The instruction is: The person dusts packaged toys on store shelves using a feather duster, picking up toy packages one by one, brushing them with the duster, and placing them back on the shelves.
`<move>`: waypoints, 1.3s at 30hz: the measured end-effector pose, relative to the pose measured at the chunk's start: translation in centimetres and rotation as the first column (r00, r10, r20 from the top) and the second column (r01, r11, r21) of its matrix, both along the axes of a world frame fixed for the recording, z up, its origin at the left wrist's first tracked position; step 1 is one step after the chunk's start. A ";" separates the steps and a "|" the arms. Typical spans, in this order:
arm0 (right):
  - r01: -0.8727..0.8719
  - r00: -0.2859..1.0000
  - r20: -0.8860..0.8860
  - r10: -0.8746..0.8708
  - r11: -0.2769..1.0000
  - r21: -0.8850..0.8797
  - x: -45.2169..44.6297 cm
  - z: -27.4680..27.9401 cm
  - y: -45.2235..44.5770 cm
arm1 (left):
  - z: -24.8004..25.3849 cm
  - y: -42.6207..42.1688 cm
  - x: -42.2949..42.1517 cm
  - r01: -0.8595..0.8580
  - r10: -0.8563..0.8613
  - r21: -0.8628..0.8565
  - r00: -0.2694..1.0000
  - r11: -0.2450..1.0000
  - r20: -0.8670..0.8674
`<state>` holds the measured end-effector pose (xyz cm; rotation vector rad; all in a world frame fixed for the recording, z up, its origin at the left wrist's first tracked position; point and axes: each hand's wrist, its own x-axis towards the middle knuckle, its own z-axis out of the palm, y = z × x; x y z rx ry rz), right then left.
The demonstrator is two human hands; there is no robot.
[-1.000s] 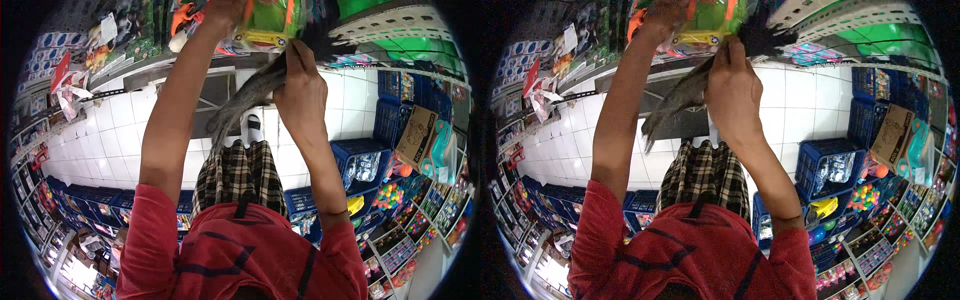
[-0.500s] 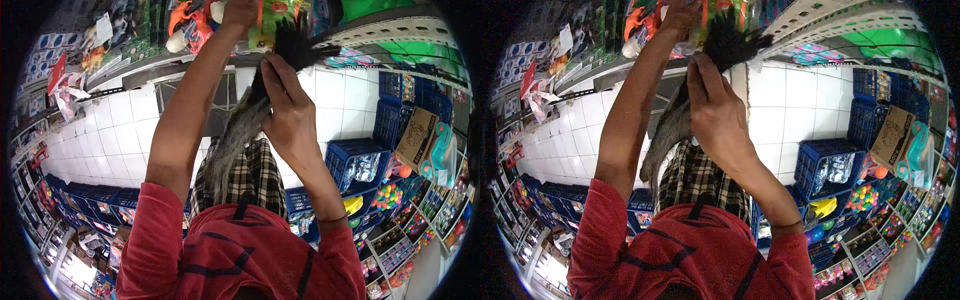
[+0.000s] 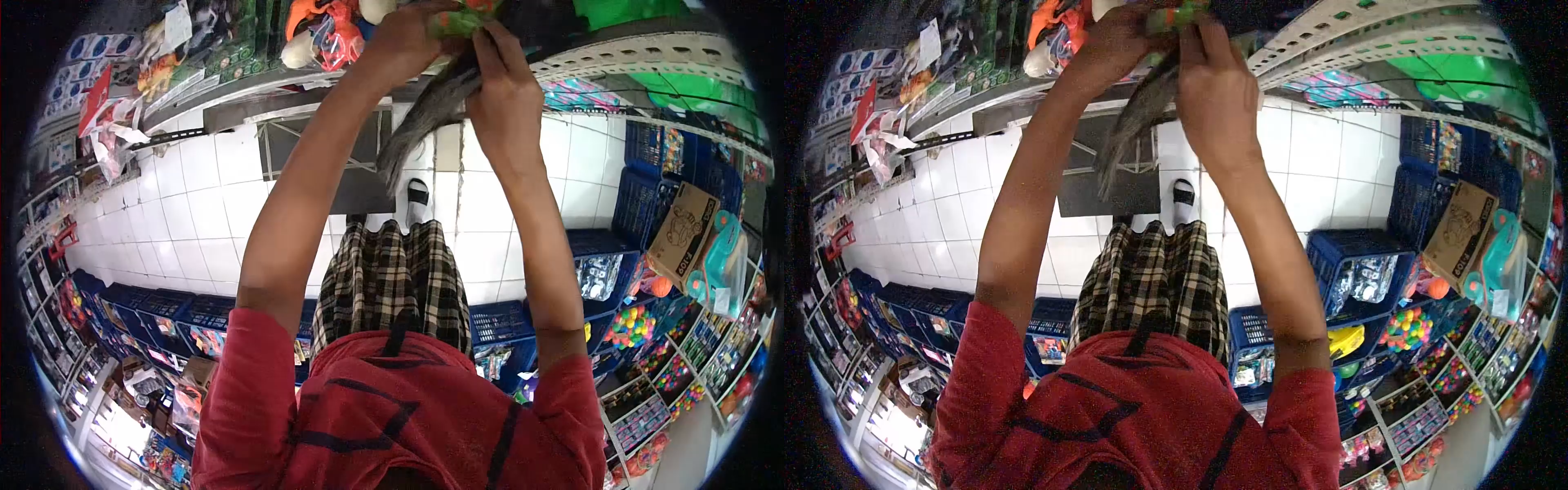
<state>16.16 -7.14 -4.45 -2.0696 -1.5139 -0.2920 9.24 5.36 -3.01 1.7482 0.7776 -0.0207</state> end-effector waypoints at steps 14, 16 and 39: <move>-0.083 0.996 -0.037 0.079 0.986 -0.143 -0.6 3.2 1.1 | -0.7 -1.9 -3.5 -0.428 0.150 0.435 0.828 0.792 0.541; -0.131 0.987 -0.105 0.119 0.984 -0.120 -1.5 4.4 1.0 | 0.4 -2.1 -5.4 -0.449 0.238 0.363 0.835 0.816 0.496; -0.091 0.730 -0.643 0.232 0.965 0.246 -34.3 9.7 2.6 | 4.9 -5.9 -46.5 -0.670 0.676 -0.173 0.629 0.722 0.385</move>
